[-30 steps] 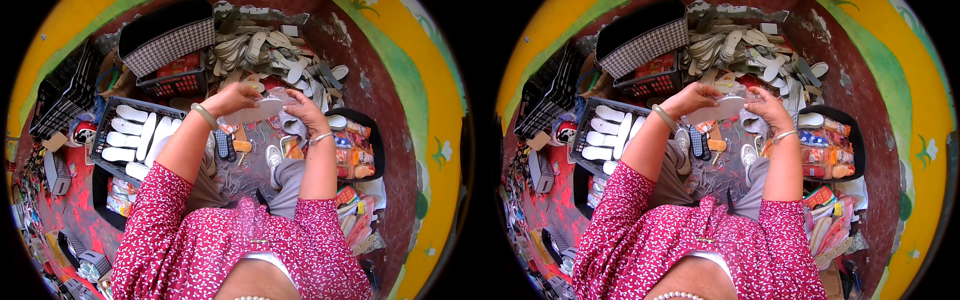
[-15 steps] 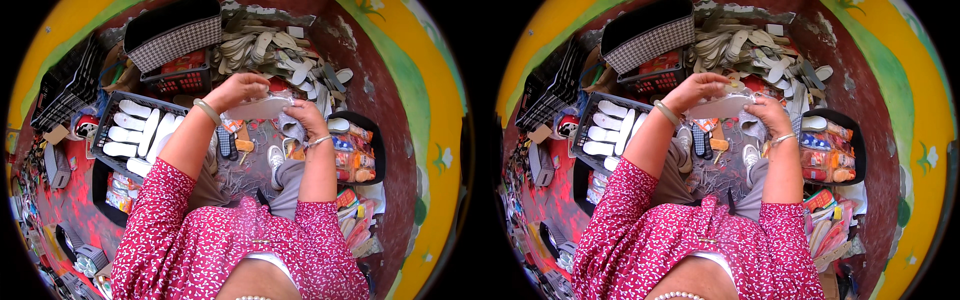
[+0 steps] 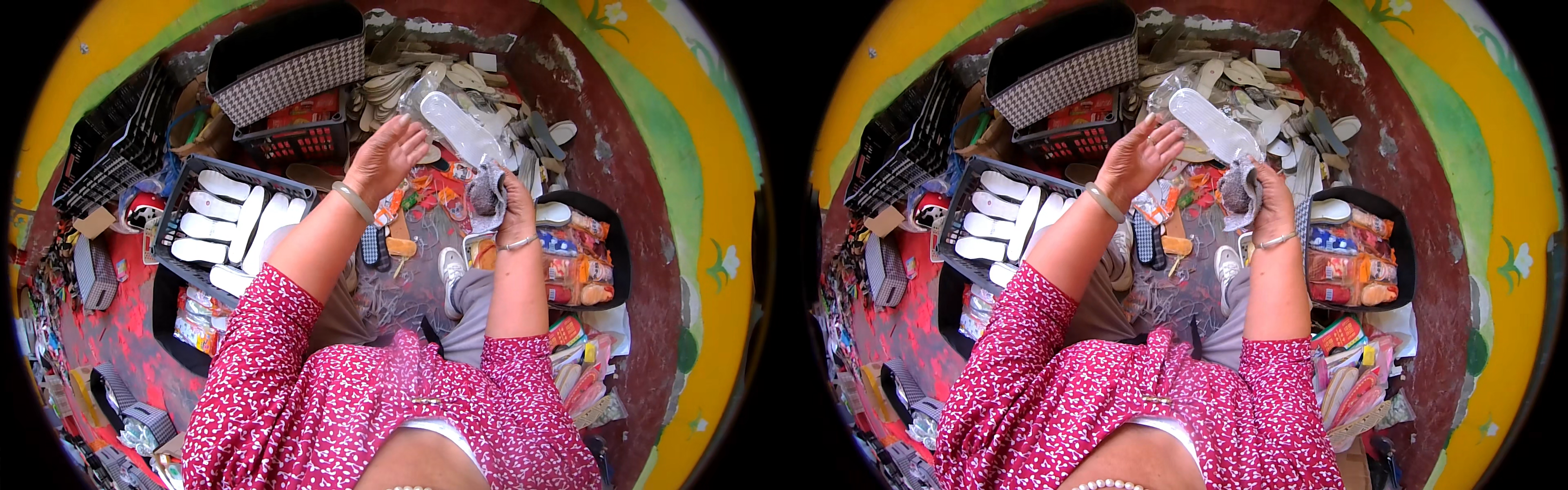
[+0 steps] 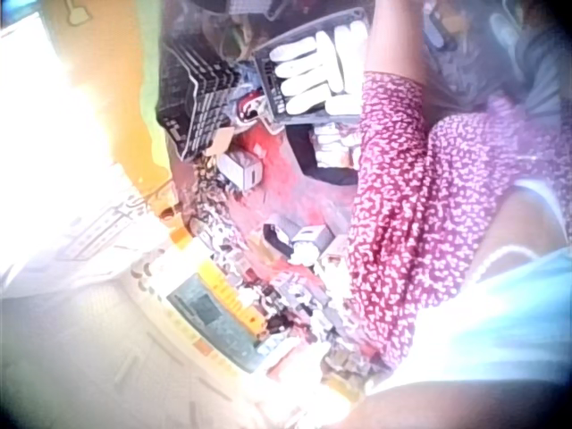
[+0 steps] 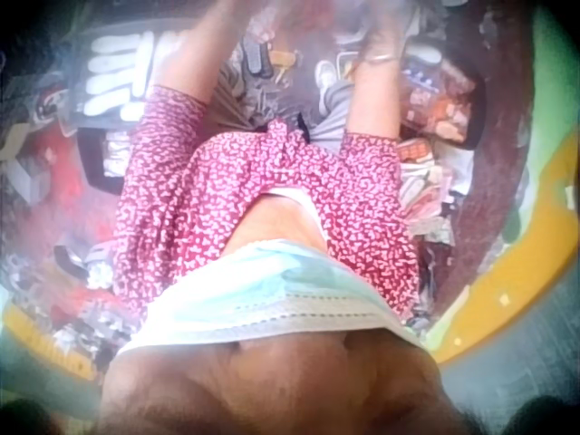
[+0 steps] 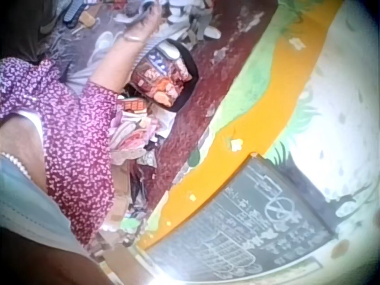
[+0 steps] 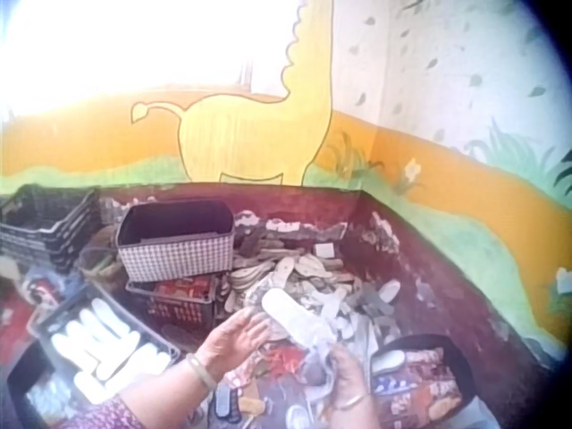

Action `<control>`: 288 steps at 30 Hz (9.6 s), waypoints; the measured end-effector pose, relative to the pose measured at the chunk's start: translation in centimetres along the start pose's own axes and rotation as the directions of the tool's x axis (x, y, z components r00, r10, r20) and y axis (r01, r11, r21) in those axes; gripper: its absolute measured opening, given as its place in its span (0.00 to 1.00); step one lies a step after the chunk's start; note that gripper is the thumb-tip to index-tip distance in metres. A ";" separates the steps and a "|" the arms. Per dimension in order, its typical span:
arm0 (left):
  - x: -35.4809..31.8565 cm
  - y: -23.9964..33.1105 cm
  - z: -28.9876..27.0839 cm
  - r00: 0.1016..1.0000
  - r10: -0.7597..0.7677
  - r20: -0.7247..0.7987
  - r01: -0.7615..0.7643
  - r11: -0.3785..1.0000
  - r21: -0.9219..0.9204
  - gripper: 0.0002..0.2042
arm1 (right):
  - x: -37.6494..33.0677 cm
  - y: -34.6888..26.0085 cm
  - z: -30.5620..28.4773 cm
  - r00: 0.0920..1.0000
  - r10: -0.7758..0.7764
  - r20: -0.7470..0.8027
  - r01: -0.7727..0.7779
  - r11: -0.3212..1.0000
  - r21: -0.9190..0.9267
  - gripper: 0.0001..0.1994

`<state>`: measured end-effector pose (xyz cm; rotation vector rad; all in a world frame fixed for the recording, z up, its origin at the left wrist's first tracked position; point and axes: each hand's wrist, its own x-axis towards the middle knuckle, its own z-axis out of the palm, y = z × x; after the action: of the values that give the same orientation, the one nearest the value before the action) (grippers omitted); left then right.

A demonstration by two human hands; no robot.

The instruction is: The person picks up individual white shoe insoles from the floor, wipes them with a cloth, and places them into a black plastic crate. They also pick up and handle small orange-packaged items, placing them into a different container.

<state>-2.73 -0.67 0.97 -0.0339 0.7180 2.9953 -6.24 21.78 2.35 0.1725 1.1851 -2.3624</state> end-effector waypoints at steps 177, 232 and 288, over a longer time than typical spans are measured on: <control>1.3 -0.9 0.5 0.958 -0.107 -0.265 0.138 0.985 0.100 0.18 | -3.9 3.6 5.5 0.622 -0.215 0.753 0.440 -0.699 -0.563 0.21; 0.0 -2.0 1.9 0.998 -0.059 0.002 0.057 0.981 0.187 0.22 | -2.2 -1.6 1.7 0.851 -0.525 0.012 0.511 0.823 -0.248 0.13; -2.9 -1.3 4.6 0.921 -0.180 0.345 0.114 0.973 0.203 0.29 | 5.0 -0.7 -5.8 0.828 -0.560 -0.035 0.414 0.652 -0.636 0.14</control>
<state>0.23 2.41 4.64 0.4398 0.8877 2.6696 -11.52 24.81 -2.29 -0.1251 2.2988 -2.2633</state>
